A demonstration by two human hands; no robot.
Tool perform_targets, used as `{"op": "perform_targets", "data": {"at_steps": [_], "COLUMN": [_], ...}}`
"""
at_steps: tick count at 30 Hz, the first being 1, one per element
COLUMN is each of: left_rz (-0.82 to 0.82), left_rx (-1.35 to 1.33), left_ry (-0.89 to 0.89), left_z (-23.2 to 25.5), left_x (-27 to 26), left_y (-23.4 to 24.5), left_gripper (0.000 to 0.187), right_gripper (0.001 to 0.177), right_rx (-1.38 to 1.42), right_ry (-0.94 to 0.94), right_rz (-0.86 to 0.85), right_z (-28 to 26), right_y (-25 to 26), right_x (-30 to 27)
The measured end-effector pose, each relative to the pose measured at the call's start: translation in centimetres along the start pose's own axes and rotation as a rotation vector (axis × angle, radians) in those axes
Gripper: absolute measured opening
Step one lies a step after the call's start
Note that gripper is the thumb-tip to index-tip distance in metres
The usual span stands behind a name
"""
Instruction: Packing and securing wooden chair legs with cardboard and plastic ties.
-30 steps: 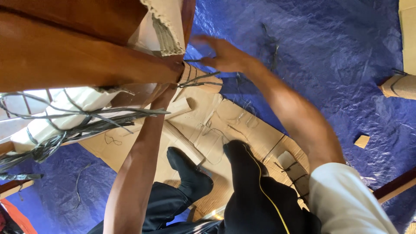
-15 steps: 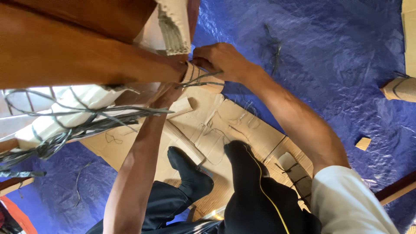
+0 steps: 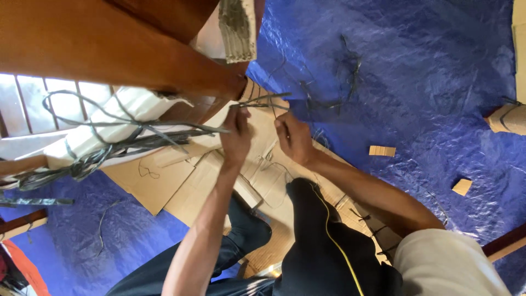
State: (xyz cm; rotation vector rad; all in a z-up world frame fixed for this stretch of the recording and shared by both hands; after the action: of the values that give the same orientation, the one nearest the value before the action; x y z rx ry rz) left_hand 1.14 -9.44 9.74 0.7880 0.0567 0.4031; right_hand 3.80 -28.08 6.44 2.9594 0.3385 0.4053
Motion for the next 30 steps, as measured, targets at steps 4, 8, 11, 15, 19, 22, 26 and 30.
{"op": "perform_targets", "data": {"at_steps": [4, 8, 11, 15, 19, 22, 26, 30], "left_rz": [-0.100, -0.215, -0.252, -0.275, -0.271, -0.258, -0.257, -0.147], "left_rx": [-0.192, -0.303, -0.399, -0.380, -0.277, -0.318, -0.338, -0.346], "left_ry": [0.284, 0.502, 0.544, 0.439, 0.646, 0.541, 0.568, 0.510], "left_z": [3.5, 6.5, 5.6, 4.4, 3.7, 3.4, 4.1, 3.0], "left_x": [-1.8, -1.4, -1.6, -1.8, -2.7, -2.6, -2.9, -4.1], "left_y": [0.6, 0.9, 1.1, 1.4, 1.7, 1.5, 1.6, 1.3], "left_gripper": [0.025, 0.029, 0.031, 0.034, 0.037, 0.035, 0.036, 0.031], "right_gripper": [0.004, 0.005, 0.009, 0.010, 0.019, 0.034, 0.036, 0.030], "right_rx": [0.086, 0.009, -0.118, -0.128, -0.098, -0.213, -0.289, -0.192], "right_ry": [-0.012, 0.092, 0.161, 0.209, 0.272, 0.421, 0.500, 0.481], "right_rz": [-0.049, -0.148, -0.228, -0.279, -0.177, -0.182, -0.217, -0.160], "right_z": [-2.5, -5.1, -5.5, -4.5, -5.5, -6.2, -4.5, -4.5], "right_y": [-1.7, -1.9, -2.0, -1.3, 0.6, 0.9, -0.2, -0.2], "right_x": [-0.9, -0.3, 0.1, 0.7, 2.7, 3.6, 2.9, 2.7]}}
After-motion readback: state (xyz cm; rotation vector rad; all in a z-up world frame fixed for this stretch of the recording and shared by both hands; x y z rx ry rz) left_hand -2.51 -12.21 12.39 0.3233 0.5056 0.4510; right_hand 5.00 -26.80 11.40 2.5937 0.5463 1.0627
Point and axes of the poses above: each hand's wrist, its own x-axis towards the middle knuckle, its own y-axis out of the back of the hand, z = x × y, the point moved 5 cm from there along x, towards the middle knuckle, and after that the axes turned 3 degrees about z, right-handed, at the moved point
